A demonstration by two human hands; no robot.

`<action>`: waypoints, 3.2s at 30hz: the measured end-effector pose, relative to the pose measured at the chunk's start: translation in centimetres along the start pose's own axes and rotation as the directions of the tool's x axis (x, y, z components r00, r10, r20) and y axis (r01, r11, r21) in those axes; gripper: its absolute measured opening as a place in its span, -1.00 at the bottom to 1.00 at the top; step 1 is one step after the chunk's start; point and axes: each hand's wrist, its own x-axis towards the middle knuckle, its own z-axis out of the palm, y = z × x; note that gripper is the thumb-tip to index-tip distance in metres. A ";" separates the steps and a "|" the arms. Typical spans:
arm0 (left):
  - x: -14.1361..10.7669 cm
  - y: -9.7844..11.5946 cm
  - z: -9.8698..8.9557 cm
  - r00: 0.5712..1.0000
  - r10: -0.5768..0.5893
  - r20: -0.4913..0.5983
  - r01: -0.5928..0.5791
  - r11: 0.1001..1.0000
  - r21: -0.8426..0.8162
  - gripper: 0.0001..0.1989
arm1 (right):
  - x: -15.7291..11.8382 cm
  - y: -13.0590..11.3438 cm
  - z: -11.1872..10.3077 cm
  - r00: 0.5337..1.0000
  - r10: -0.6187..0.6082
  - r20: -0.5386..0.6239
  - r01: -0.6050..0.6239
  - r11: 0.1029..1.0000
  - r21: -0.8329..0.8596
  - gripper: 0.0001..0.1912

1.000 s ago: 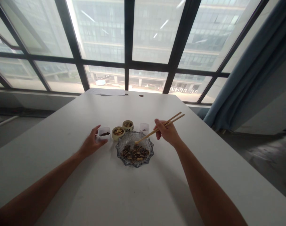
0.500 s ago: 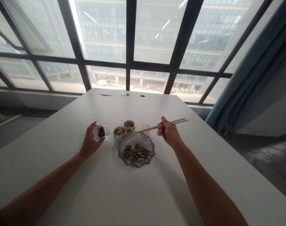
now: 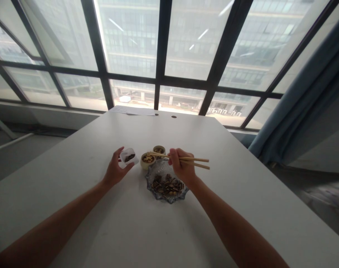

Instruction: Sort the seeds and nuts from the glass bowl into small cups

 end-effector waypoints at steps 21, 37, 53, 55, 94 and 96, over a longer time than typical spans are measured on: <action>0.1 0.4 -0.3 0.993 -0.070 0.094 0.069 0.998 0.011 -0.32 | 0.9 2.2 -6.1 0.895 0.372 0.245 -0.409 0.904 0.123 -0.36; 0.1 0.3 -0.4 0.988 -0.085 0.132 0.078 0.995 0.054 -0.30 | 0.8 1.4 -6.4 0.878 0.352 0.324 -0.392 0.917 0.069 -0.40; 0.1 0.4 -0.5 0.982 -0.090 0.166 0.085 0.996 0.036 -0.30 | 0.6 -0.7 -6.3 0.766 0.368 0.527 -0.400 0.915 -0.057 -0.43; 0.1 0.4 -0.5 0.982 -0.087 0.168 0.083 0.996 0.030 -0.31 | 0.6 -1.2 -6.4 0.758 0.352 0.550 -0.388 0.920 -0.055 -0.45; 0.0 0.2 -0.1 0.984 -0.060 0.167 0.057 0.998 0.022 -0.34 | 0.4 3.1 -4.1 0.958 0.280 0.062 -0.284 0.957 0.065 -0.41; 0.1 0.2 -0.1 0.982 -0.070 0.176 0.066 0.998 0.024 -0.34 | -0.1 2.9 -4.3 0.956 0.265 0.127 -0.266 0.964 -0.004 -0.43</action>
